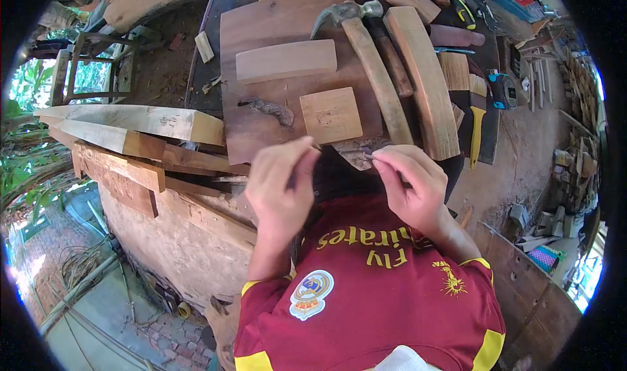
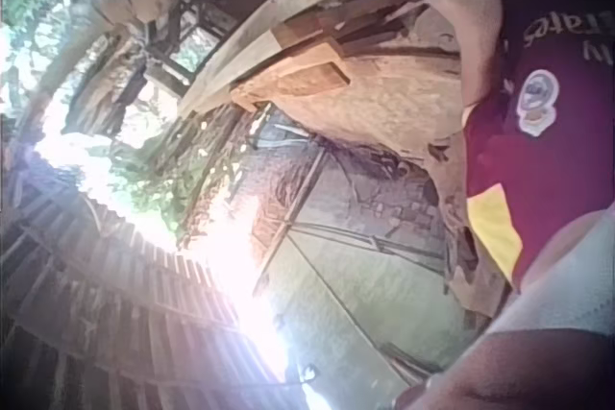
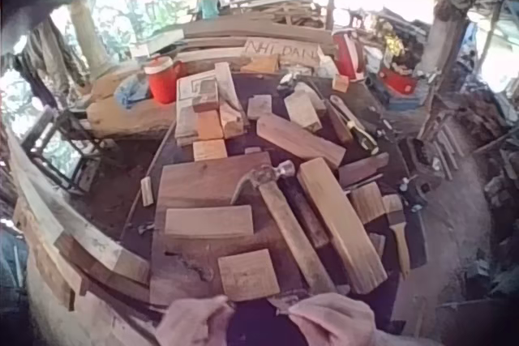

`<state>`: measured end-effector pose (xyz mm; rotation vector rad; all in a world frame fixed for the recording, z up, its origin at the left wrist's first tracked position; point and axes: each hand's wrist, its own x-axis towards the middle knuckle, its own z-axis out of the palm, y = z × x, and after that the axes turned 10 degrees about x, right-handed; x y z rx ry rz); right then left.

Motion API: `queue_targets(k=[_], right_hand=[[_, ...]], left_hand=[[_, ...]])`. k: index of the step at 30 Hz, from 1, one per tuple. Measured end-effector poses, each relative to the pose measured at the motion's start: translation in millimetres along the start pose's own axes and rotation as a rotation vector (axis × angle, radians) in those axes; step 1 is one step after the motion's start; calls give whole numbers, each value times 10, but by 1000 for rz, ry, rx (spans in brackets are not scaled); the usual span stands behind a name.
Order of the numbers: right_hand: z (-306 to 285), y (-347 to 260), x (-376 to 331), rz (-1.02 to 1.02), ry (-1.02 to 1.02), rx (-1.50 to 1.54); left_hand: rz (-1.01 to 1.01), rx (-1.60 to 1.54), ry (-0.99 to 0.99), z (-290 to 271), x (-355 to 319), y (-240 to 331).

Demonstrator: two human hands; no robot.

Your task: The person uses a hammer to drive nails into small wooden blocks, joining them together. They handle the wood pieces and hammer repeatedly, occasionally using a screwdriver to adjust a nail. The task involves assembling small wooden components on a cluttered workbench.

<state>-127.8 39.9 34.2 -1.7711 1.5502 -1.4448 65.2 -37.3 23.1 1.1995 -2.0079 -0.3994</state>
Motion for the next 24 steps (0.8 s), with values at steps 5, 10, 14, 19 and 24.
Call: queue_targets(k=[5,10,14,19,24], right_hand=[[33,60,-10,54,43,2],[44,112,-25,64,33,2],[29,113,-41,83,32,19],[24,33,-25,55,51,160],[20,-44,-63,51,-14,214]], left_hand=[[-40,257,80,94,125,-310],[-84,191,36,110,137,-382],[-61,137,122,122,136,-322],[72,-269,7,58,-48,118],[-141,-619,-233,154,-153,269]])
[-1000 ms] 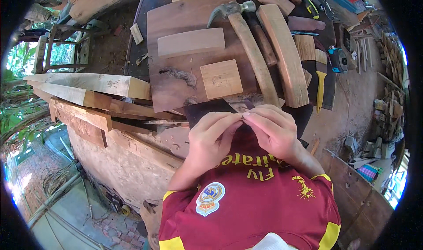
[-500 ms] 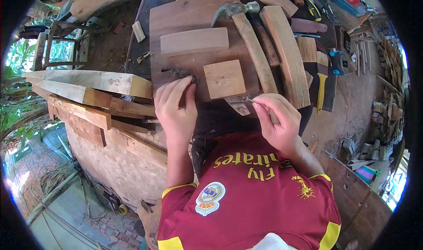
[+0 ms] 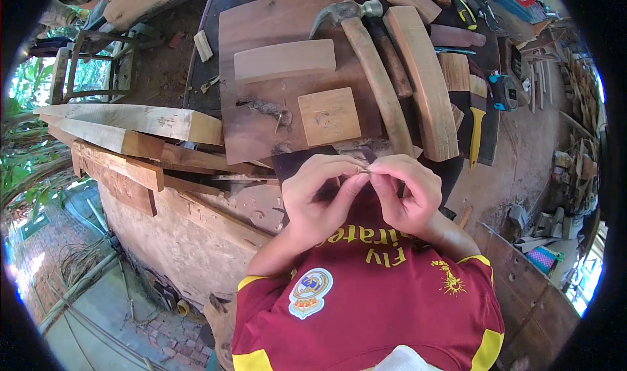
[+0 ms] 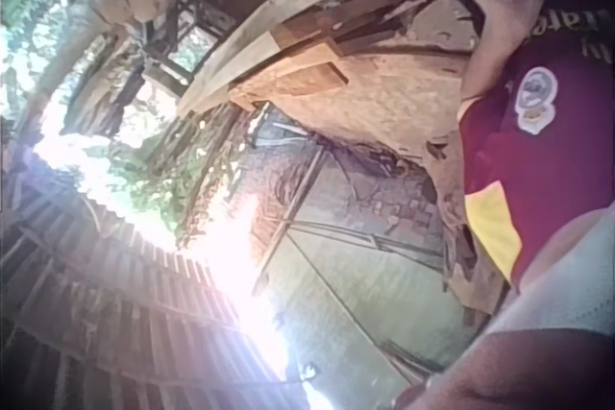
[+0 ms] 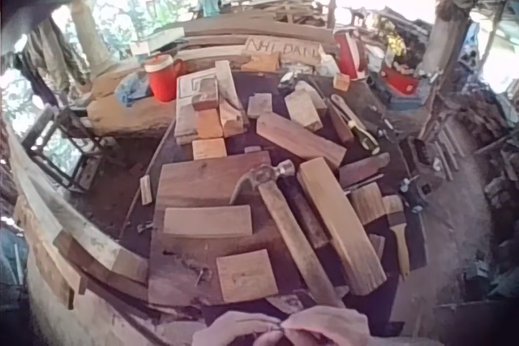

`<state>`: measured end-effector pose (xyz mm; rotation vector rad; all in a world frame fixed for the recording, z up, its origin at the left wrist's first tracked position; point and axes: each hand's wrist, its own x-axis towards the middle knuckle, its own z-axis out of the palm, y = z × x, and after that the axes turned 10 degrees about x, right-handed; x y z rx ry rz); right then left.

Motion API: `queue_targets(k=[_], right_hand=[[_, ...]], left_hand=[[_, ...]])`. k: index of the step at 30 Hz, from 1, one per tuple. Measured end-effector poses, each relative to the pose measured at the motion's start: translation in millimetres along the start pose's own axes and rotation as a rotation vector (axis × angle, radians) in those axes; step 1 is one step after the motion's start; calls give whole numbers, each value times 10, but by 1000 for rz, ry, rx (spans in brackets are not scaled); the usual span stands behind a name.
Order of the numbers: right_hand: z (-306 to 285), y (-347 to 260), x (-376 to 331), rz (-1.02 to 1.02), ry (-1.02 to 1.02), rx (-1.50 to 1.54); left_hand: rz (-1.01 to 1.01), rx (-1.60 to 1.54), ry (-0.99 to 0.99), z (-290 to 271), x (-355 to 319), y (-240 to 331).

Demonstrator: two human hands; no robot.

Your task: The person uses a hammer to drive nails into small wooden blocks, joining them together. They handle the wood pieces and hammer repeatedly, occasionally using a screwdriver to adjust a nail. The task involves assembling small wooden components on a cluttered workbench.

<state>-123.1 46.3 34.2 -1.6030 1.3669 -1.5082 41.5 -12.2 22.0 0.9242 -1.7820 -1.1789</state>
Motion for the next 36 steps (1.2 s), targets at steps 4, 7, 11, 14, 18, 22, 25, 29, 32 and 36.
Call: queue_targets(k=[4,7,11,14,18,22,25,29,32,36], right_hand=[[20,72,36,-167,-14,-76],[-10,124,66,-291,-46,-232],[-35,159,107,-241,55,-395],[-86,217,75,-185,97,-406],[-97,262,38,-145,59,-420],[-91,278,17,-114,41,-430],[-105,279,27,-88,30,-439],[-108,281,40,-65,17,-474],[-108,263,63,-36,23,-512],[-79,240,80,96,81,-499]], left_hand=[[-101,-183,11,54,-28,-43],[-208,-251,85,58,-18,57],[-59,102,288,-50,176,-176],[-7,344,300,-140,304,-214],[-40,415,279,-92,352,-207],[-16,454,283,-57,369,-276],[-20,451,298,-44,383,-312],[4,458,336,-17,352,-371],[23,493,345,-6,360,-337],[43,501,346,-2,359,-360]])
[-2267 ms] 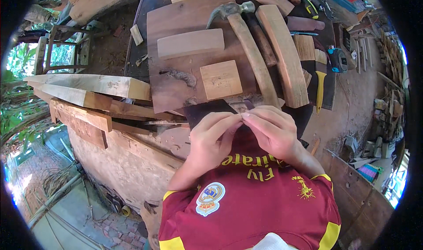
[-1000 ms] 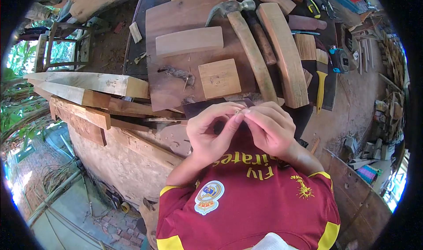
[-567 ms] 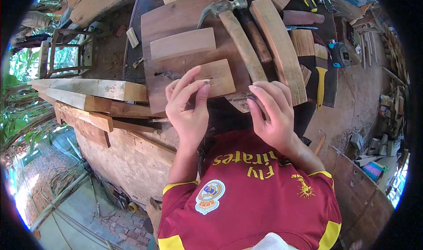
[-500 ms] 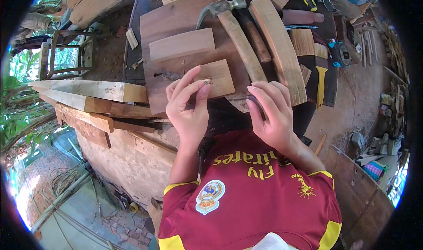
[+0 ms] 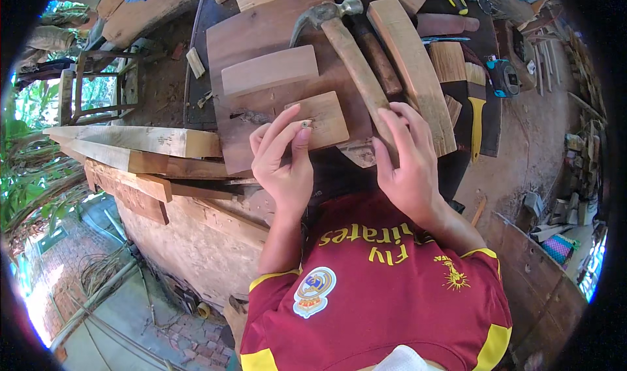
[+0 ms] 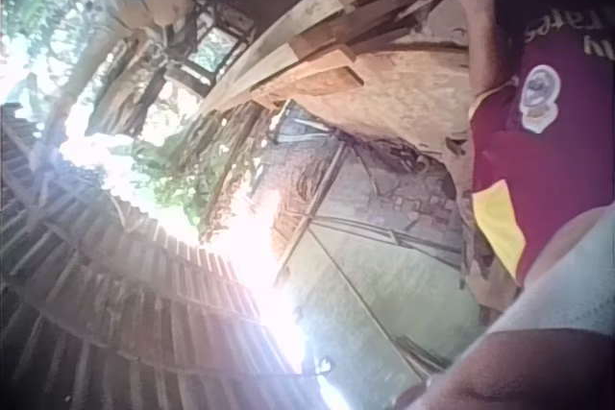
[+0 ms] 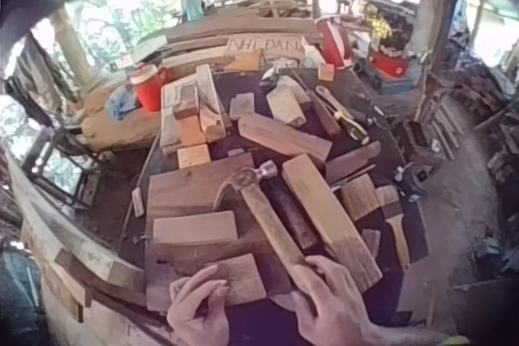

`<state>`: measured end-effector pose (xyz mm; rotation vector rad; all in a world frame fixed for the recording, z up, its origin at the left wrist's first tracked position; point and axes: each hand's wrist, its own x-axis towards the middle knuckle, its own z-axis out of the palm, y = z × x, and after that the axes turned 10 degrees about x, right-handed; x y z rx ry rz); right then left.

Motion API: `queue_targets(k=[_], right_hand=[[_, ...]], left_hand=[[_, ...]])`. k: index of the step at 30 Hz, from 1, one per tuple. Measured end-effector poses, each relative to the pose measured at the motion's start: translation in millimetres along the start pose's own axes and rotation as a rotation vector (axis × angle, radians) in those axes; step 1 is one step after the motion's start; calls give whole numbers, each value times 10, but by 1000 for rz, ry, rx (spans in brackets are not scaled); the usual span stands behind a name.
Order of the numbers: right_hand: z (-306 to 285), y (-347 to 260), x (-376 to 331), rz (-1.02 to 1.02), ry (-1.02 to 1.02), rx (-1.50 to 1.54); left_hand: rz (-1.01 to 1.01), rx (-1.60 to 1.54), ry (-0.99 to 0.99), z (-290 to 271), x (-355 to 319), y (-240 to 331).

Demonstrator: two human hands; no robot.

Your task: The person uses a hammer to drive nails into small wooden blocks, joining them together. They handle the wood pieces and hammer repeatedly, occasionally using a screwdriver to adjust a nail. The task involves assembling small wooden components on a cluttered workbench.

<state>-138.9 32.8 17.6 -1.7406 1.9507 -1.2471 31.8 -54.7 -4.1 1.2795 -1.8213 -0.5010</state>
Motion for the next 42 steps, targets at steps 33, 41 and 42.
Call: queue_targets(k=[33,41,42], right_hand=[[-652,-209,-210,477,-213,619],[-850,-368,-283,411,-486,514],[-852,-376,-294,419,-503,503]], left_hand=[[47,-53,6,-25,20,-23],[71,-58,47,13,6,-65],[75,-54,52,12,0,-57]])
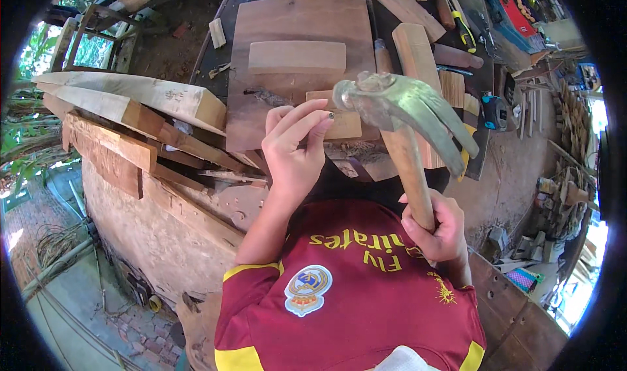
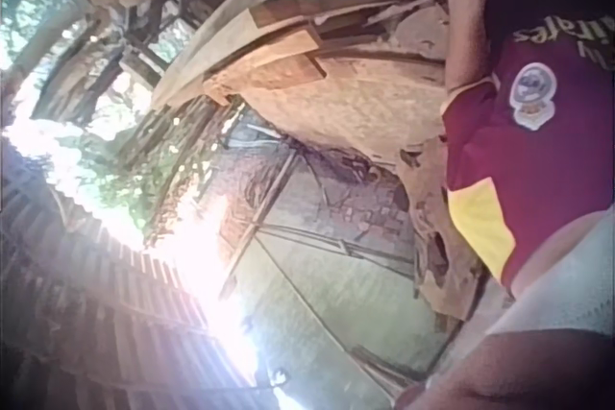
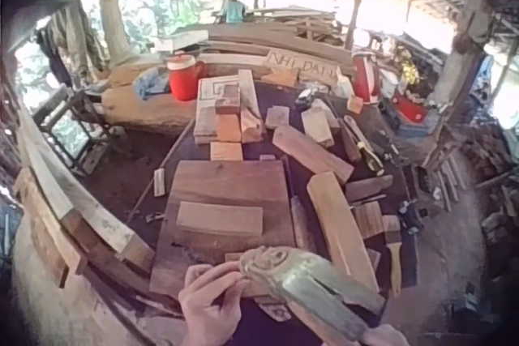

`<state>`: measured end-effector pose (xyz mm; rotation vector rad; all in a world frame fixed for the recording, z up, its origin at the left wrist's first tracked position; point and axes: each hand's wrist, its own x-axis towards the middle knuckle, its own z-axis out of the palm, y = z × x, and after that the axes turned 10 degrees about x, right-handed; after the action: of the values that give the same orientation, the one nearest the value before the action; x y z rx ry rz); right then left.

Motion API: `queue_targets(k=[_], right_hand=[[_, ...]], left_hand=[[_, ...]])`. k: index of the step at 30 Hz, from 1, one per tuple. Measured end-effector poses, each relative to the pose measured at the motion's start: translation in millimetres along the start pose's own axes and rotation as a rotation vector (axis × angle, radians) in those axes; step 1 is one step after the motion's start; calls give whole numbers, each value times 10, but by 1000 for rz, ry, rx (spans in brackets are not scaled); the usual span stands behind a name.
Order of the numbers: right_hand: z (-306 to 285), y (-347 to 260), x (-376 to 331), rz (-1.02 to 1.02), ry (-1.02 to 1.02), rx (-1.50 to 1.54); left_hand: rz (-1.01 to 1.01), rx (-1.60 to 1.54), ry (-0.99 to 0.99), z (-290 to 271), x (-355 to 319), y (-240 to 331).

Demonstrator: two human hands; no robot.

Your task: The person uses a hammer to drive nails into small wooden blocks, joining them together. They handle the wood pieces and hammer repeatedly, occasionally using a screwdriver to adjust a nail. The task involves assembling small wooden components on a cluttered workbench.

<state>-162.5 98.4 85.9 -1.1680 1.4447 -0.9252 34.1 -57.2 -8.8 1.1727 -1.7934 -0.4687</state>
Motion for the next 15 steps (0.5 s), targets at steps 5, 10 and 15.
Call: queue_targets(k=[5,10,15], right_hand=[[44,28,11,141,-28,-9],[87,48,17,91,-23,43],[103,119,36,47,-44,-2]], left_hand=[[-29,-14,-27,-25,16,47],[-16,-10,-33,-35,15,50],[-27,-23,-50,-46,7,40]])
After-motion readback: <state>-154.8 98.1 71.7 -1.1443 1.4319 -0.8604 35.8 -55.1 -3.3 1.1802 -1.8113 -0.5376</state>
